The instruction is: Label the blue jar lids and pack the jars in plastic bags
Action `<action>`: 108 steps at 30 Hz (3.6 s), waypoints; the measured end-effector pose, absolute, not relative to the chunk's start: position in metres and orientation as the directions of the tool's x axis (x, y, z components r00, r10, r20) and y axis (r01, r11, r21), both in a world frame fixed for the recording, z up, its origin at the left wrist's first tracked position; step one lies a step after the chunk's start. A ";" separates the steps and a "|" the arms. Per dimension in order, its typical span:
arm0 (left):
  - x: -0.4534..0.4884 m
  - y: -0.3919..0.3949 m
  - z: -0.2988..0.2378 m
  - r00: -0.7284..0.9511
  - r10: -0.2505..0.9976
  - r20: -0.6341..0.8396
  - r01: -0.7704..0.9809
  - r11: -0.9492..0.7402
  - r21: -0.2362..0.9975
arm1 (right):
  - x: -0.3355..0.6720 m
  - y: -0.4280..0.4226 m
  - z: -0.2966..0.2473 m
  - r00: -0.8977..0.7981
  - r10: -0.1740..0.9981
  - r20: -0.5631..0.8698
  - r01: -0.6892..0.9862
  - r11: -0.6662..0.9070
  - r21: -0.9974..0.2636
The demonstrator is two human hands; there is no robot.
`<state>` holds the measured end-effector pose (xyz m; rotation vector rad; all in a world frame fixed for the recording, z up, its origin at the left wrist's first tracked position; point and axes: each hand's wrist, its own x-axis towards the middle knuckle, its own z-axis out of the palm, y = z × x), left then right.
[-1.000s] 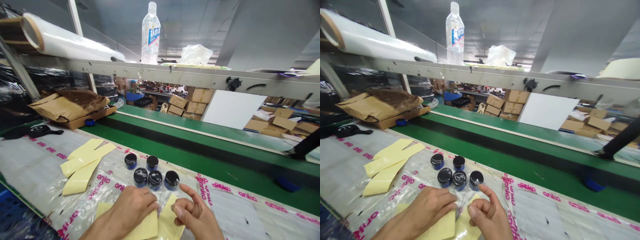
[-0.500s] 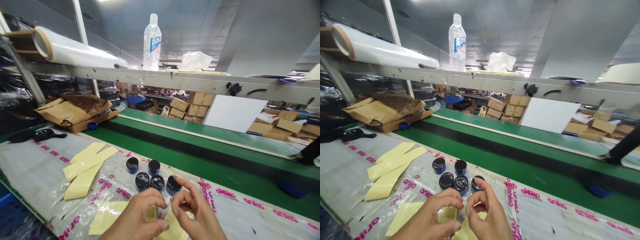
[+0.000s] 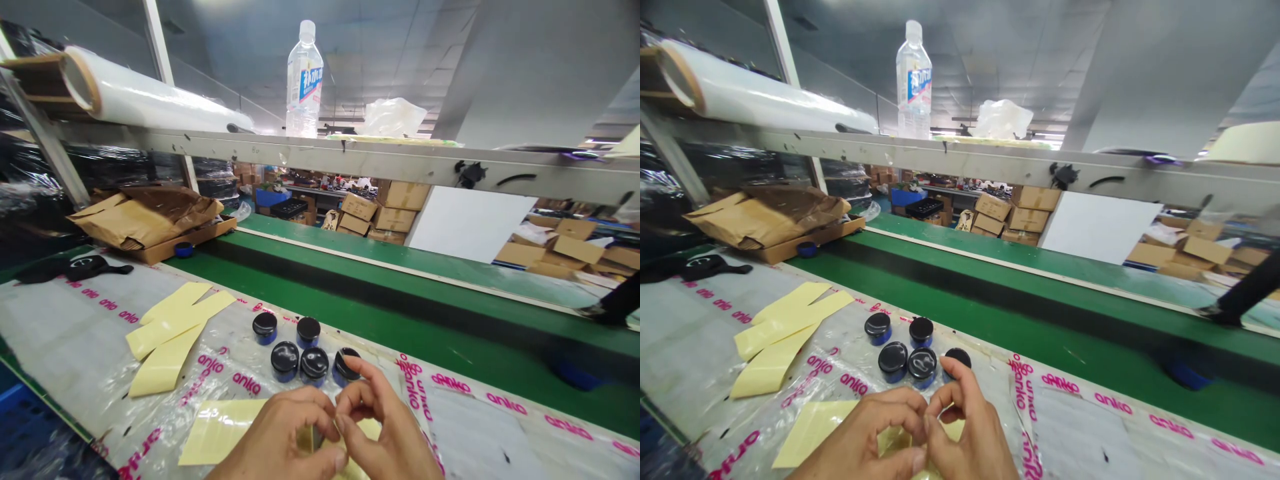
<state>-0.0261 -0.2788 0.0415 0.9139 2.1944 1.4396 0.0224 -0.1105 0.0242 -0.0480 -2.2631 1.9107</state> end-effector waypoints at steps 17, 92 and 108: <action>-0.033 -0.284 0.030 -0.887 0.454 -0.083 -0.043 0.097 0.994 | 0.022 -0.085 0.041 -0.992 -0.010 -0.128 0.119 -0.442 -0.889; -0.042 -0.280 0.048 -0.855 0.516 -0.050 -0.031 0.045 0.999 | 0.013 -0.098 0.042 -0.980 -0.053 -0.191 0.192 -0.011 -0.981; -0.040 -0.273 0.035 -0.940 0.332 -0.081 -0.087 -0.004 0.996 | 0.008 -0.096 0.038 -0.973 -0.024 -0.230 0.231 -0.144 -0.962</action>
